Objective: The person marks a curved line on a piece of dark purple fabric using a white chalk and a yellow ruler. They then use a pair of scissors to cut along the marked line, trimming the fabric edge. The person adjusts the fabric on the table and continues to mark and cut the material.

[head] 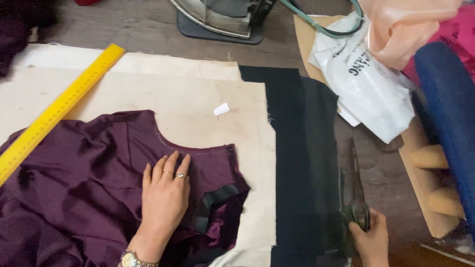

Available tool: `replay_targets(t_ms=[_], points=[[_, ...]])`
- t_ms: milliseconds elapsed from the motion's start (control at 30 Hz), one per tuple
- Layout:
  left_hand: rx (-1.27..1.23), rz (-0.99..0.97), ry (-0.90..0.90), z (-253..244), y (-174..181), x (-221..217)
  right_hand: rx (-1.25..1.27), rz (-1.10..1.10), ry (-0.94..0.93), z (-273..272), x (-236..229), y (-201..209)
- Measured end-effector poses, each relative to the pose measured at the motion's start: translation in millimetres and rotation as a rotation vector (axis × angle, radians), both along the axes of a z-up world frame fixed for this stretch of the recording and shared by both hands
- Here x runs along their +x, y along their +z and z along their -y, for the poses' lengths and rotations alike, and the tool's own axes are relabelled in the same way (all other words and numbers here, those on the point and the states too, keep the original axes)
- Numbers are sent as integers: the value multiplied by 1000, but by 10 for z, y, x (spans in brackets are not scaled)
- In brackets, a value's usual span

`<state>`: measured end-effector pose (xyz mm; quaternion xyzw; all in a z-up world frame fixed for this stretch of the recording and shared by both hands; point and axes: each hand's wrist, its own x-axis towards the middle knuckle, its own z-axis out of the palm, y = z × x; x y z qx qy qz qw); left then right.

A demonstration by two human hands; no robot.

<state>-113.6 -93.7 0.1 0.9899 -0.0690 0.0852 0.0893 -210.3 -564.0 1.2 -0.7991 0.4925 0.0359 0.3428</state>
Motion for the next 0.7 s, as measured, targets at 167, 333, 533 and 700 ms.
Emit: replay_targets(t_ms=[167,333,533,700], points=[[-33,-61,17,8,-12,9,508,237,-363,-479,21,153],[-107,-14,32,80,23,-14,370,126,341,-629,548,305],[-163,1,-66,303,81,-35,304,-61,932,-702,1279,406],[-174,-10,-123,448,26,-53,347,-305,1355,-863,1912,646]])
